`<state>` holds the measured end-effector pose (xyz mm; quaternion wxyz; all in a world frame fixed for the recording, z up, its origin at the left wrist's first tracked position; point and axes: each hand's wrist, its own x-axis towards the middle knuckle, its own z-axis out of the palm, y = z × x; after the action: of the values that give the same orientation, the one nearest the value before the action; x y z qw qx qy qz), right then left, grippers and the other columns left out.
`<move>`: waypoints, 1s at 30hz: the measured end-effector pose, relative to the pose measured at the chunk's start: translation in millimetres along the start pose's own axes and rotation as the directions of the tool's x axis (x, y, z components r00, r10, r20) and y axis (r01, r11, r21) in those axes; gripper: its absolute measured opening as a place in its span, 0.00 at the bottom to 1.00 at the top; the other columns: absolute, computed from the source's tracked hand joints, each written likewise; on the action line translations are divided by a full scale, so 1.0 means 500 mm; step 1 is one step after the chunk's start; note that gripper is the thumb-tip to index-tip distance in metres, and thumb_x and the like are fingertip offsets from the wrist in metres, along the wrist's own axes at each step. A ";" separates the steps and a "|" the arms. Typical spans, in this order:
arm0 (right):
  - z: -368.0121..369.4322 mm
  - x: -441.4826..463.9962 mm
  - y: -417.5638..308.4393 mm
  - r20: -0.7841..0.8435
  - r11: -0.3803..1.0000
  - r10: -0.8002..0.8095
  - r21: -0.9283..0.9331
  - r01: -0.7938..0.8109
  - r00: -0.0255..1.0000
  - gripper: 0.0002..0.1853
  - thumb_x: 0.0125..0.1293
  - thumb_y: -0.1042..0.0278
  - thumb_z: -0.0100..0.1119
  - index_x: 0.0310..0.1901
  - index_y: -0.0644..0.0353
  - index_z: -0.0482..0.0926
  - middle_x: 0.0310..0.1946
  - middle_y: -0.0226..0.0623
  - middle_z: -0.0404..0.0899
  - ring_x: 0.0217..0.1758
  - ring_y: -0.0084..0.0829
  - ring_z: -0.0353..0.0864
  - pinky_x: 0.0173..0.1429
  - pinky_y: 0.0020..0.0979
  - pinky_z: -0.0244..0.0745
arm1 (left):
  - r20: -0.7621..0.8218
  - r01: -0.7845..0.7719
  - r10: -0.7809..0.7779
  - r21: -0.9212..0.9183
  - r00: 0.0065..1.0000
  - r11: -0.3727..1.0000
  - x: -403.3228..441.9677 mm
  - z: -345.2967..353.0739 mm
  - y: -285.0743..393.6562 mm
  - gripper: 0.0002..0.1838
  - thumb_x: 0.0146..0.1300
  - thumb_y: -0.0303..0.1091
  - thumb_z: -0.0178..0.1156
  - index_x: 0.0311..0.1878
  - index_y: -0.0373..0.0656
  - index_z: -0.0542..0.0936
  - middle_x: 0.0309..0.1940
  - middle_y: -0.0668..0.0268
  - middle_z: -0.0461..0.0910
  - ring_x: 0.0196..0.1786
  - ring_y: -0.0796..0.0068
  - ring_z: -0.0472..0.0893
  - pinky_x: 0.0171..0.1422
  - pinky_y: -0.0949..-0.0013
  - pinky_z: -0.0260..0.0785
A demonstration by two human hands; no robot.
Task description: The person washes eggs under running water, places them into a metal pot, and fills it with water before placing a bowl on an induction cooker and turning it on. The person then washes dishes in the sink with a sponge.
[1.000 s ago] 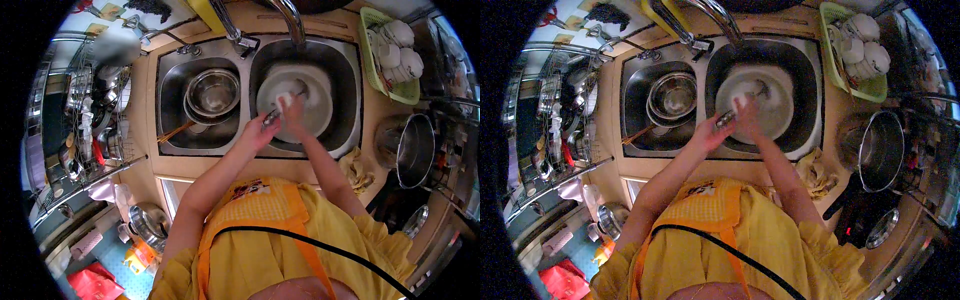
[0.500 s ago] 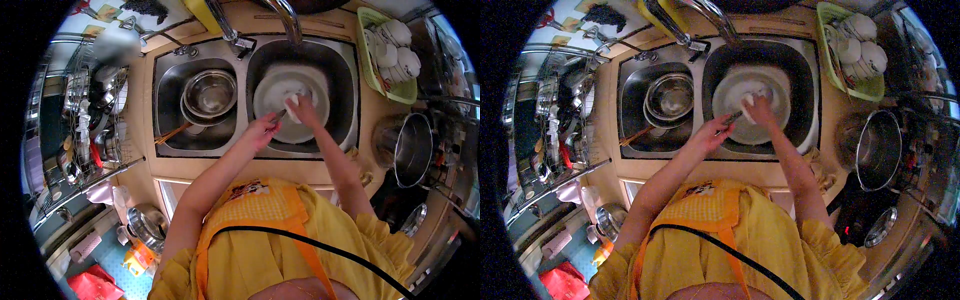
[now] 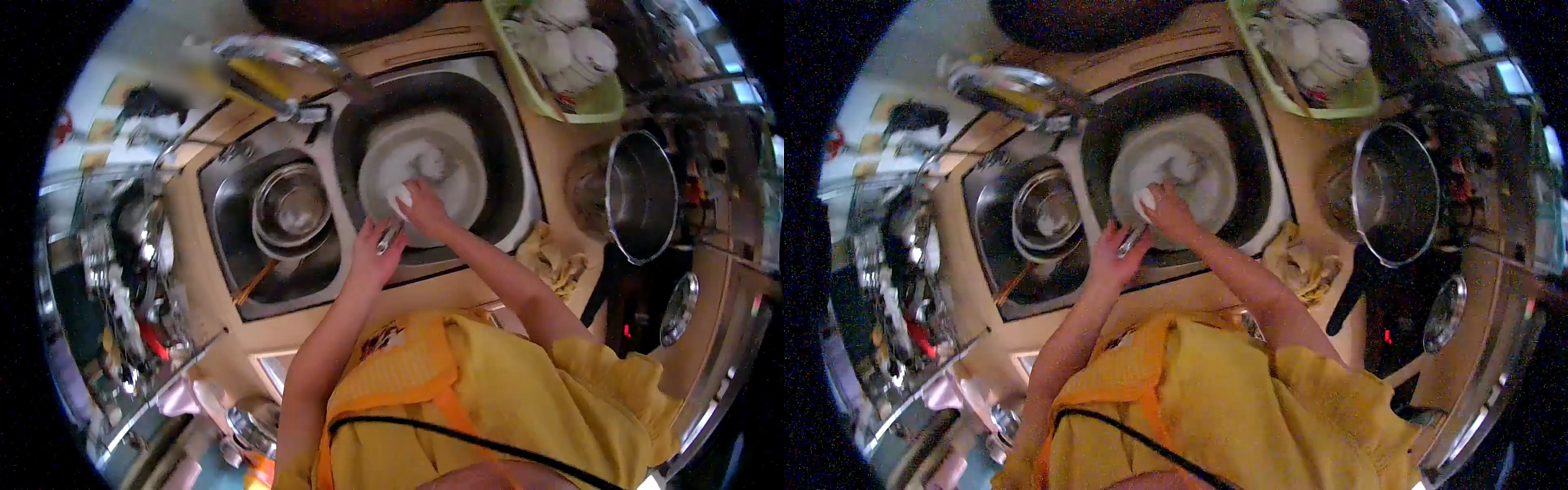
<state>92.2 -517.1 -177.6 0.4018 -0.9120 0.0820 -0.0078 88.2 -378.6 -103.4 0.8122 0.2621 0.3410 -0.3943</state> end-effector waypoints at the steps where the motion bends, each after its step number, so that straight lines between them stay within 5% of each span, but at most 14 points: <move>1: -0.004 0.017 0.016 -0.002 0.991 0.122 -0.046 -0.122 0.993 0.22 0.57 0.56 0.49 0.49 0.61 0.64 0.47 0.49 0.63 0.41 0.50 0.70 0.43 0.40 0.69 | 0.008 0.016 -0.017 0.050 1.000 0.999 -0.003 -0.003 0.000 0.18 0.61 0.33 0.42 0.53 0.36 0.61 0.46 0.58 0.69 0.50 0.64 0.69 0.55 0.67 0.63; 4: -0.004 0.081 0.122 0.147 0.959 0.207 -0.223 -0.172 0.967 0.23 0.58 0.55 0.49 0.50 0.62 0.63 0.49 0.53 0.61 0.46 0.51 0.69 0.45 0.40 0.69 | -0.009 0.077 -0.077 0.130 0.997 0.989 0.009 0.021 -0.005 0.18 0.60 0.25 0.44 0.53 0.34 0.60 0.44 0.56 0.70 0.46 0.67 0.70 0.50 0.71 0.65; 6: 0.068 0.111 0.270 0.250 0.877 -0.017 -0.462 0.135 0.968 0.23 0.57 0.57 0.49 0.51 0.62 0.63 0.50 0.54 0.61 0.45 0.51 0.69 0.46 0.40 0.69 | -0.071 0.156 -0.150 0.088 0.986 0.984 0.000 0.055 -0.010 0.17 0.59 0.24 0.43 0.53 0.35 0.60 0.40 0.54 0.70 0.39 0.71 0.72 0.41 0.75 0.68; 8: 0.088 0.142 0.310 0.154 0.863 -0.079 -0.484 0.145 0.985 0.23 0.57 0.60 0.49 0.52 0.63 0.63 0.50 0.54 0.61 0.45 0.50 0.69 0.46 0.40 0.68 | -0.003 0.176 -0.177 0.115 0.984 0.978 0.038 0.000 -0.010 0.16 0.59 0.23 0.44 0.51 0.37 0.60 0.35 0.57 0.70 0.29 0.76 0.69 0.30 0.78 0.63; 10: 0.049 0.180 0.264 -0.174 0.955 0.081 -0.268 -0.127 0.981 0.23 0.56 0.65 0.48 0.53 0.63 0.62 0.50 0.54 0.62 0.46 0.49 0.69 0.47 0.40 0.68 | 0.009 0.183 -0.187 0.173 0.982 0.968 0.050 -0.028 0.003 0.13 0.59 0.24 0.44 0.48 0.39 0.61 0.31 0.60 0.69 0.22 0.81 0.64 0.22 0.80 0.57; 13: -0.078 0.176 0.135 0.050 0.965 0.169 -0.212 -0.155 0.984 0.27 0.56 0.53 0.48 0.53 0.64 0.64 0.54 0.57 0.60 0.60 0.52 0.56 0.60 0.46 0.54 | -0.074 0.200 -0.187 0.272 0.980 0.941 0.034 -0.039 0.014 0.10 0.58 0.25 0.45 0.44 0.42 0.62 0.27 0.64 0.67 0.17 0.84 0.58 0.16 0.81 0.48; 16: -0.004 0.132 0.163 0.056 0.783 -0.128 -0.607 0.135 0.990 0.28 0.53 0.60 0.50 0.54 0.64 0.62 0.55 0.56 0.59 0.59 0.49 0.57 0.58 0.45 0.55 | -0.096 0.204 -0.183 0.301 0.978 0.932 0.018 -0.024 0.020 0.10 0.58 0.26 0.46 0.43 0.45 0.62 0.25 0.66 0.67 0.15 0.84 0.58 0.15 0.82 0.48; 19: 0.076 0.079 0.190 0.064 0.656 -0.198 -0.733 0.181 0.978 0.33 0.49 0.70 0.51 0.59 0.64 0.54 0.56 0.51 0.58 0.54 0.41 0.64 0.49 0.40 0.65 | -0.072 0.202 -0.189 0.342 0.979 0.918 0.014 -0.027 0.028 0.09 0.58 0.26 0.47 0.42 0.45 0.63 0.24 0.67 0.67 0.15 0.85 0.57 0.15 0.83 0.47; 22: 0.098 0.083 0.222 0.155 0.613 -0.328 -0.716 0.334 0.932 0.29 0.49 0.73 0.49 0.57 0.61 0.60 0.51 0.47 0.66 0.50 0.39 0.69 0.49 0.38 0.66 | -0.178 0.181 -0.110 0.454 0.978 0.873 0.014 -0.016 0.017 0.05 0.58 0.25 0.47 0.38 0.44 0.65 0.21 0.67 0.67 0.14 0.85 0.57 0.13 0.83 0.47; 24: 0.063 0.113 0.239 0.333 0.969 -0.046 -0.213 0.123 0.942 0.25 0.48 0.74 0.50 0.53 0.58 0.67 0.46 0.45 0.71 0.46 0.38 0.72 0.49 0.37 0.66 | -0.191 0.117 -0.005 0.577 0.982 0.809 0.025 -0.016 0.019 0.08 0.58 0.26 0.47 0.41 0.43 0.67 0.21 0.68 0.67 0.14 0.85 0.57 0.13 0.83 0.47; 25: 0.048 0.121 0.252 0.466 0.995 0.047 0.052 -0.080 0.883 0.24 0.47 0.74 0.50 0.51 0.56 0.70 0.43 0.43 0.74 0.44 0.38 0.74 0.49 0.36 0.66 | -0.185 0.098 0.020 0.608 0.982 0.788 0.023 -0.014 0.017 0.10 0.58 0.27 0.48 0.44 0.44 0.67 0.21 0.69 0.67 0.14 0.85 0.58 0.12 0.82 0.47; 28: 0.051 0.110 0.297 0.379 0.996 -0.073 0.074 0.049 0.923 0.19 0.46 0.73 0.51 0.44 0.53 0.76 0.36 0.42 0.77 0.39 0.37 0.76 0.49 0.35 0.67 | -0.166 0.061 0.095 0.743 0.982 0.667 0.021 -0.020 0.010 0.16 0.58 0.28 0.48 0.51 0.44 0.68 0.21 0.67 0.69 0.14 0.82 0.61 0.13 0.78 0.49; 30: 0.033 0.112 0.297 0.523 0.989 0.014 -0.130 0.064 0.852 0.18 0.46 0.71 0.54 0.43 0.53 0.76 0.37 0.41 0.77 0.43 0.38 0.75 0.50 0.36 0.66 | -0.144 0.053 0.145 0.863 0.979 0.502 0.036 -0.049 -0.001 0.19 0.58 0.28 0.48 0.55 0.44 0.67 0.23 0.62 0.72 0.16 0.74 0.67 0.15 0.72 0.57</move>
<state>127.3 -612.5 -300.8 0.3425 -0.9072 -0.0418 0.2407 87.6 -370.0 -132.6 0.5454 0.6784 0.1706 -0.4617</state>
